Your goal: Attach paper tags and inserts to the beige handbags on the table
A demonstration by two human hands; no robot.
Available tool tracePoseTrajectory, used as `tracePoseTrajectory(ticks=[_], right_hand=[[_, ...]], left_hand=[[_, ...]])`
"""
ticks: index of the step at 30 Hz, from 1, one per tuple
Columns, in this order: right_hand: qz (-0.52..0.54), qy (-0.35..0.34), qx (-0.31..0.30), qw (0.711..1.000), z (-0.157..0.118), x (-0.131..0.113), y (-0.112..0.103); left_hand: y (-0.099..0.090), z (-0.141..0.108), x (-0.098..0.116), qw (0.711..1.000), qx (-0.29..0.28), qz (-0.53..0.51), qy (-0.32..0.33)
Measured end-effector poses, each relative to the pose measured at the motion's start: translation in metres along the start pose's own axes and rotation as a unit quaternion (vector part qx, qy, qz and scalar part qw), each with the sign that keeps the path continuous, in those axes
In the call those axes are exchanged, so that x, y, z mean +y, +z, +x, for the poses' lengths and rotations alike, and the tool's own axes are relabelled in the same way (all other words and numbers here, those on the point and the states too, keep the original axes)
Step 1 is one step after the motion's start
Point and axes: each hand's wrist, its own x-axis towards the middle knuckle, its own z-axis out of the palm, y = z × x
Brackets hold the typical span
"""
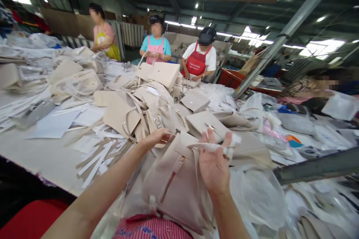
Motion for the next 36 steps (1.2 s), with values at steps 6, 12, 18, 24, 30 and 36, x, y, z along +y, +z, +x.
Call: tracePoseTrajectory(ticks=[6, 12, 18, 24, 30, 36], right_hand=[[-0.032, 0.063, 0.048, 0.996, 0.013, 0.041, -0.050], [0.010, 0.115, -0.004, 0.993, 0.022, 0.030, -0.053], [0.006, 0.197, -0.128, 0.972, 0.039, 0.030, -0.050], [-0.020, 0.256, -0.131, 0.957, 0.068, 0.046, -0.077], [-0.054, 0.340, -0.200, 0.917, 0.039, 0.028, -0.108], [-0.072, 0.396, -0.152, 0.903, -0.052, -0.013, -0.186]], left_hand=[[0.028, -0.033, -0.031, 0.975, 0.120, 0.134, 0.129], [0.059, -0.036, -0.054, 0.961, 0.095, 0.222, 0.134], [0.066, -0.012, -0.040, 0.928, 0.142, 0.335, 0.077], [0.053, 0.002, -0.042, 0.984, -0.075, 0.010, -0.159], [0.047, 0.011, -0.046, 0.906, 0.041, -0.277, -0.318], [0.063, 0.014, -0.055, 0.878, 0.081, -0.350, -0.317]])
